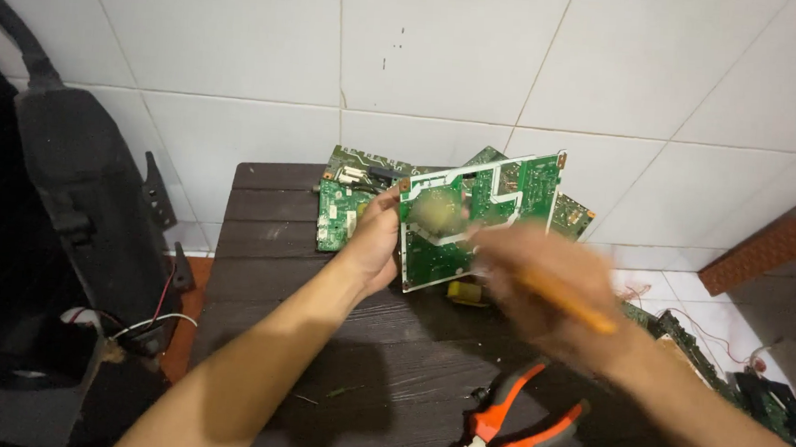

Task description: Soldering components onto a circuit board and then cleaning it with a brush.

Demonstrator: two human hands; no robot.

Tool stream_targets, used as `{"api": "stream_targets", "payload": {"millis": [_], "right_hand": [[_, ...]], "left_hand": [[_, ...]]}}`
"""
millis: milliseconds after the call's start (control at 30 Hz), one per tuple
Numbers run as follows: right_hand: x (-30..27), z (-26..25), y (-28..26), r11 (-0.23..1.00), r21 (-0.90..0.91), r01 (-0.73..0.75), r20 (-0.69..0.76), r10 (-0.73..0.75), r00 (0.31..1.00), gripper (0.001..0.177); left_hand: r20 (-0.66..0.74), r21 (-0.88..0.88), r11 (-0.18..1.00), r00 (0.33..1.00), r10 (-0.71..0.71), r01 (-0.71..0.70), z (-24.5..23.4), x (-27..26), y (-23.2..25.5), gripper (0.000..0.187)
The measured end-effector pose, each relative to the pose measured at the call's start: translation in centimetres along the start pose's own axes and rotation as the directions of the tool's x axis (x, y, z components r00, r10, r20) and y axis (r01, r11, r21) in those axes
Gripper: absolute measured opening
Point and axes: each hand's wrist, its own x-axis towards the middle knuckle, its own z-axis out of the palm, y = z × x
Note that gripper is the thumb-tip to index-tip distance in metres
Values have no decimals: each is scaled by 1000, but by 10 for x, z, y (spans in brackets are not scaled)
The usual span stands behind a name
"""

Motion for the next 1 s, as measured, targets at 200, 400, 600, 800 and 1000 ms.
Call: {"api": "stream_targets", "payload": {"millis": [200,400,600,800,1000], "right_hand": [[-10,11,-4,976,-41,-213,95,216,972,18],[7,12,-9,979,-18,-203,-320,187,929,25],[7,11,-26,864,143,-483,-100,498,861,22],[-4,24,-20,923,22,-384,-69,384,921,22],[-6,16,-9,951,-6,-310,-253,299,920,29]], "left_hand": [[-44,-161,975,988,148,-153,0,9,-18,25],[-309,87,996,949,59,-33,-5,16,-30,41],[-125,-105,950,951,282,-295,-44,55,-63,21],[-220,-127,938,931,290,-322,-33,25,-55,19],[-303,-100,913,886,350,-395,-30,32,-50,30]]}}
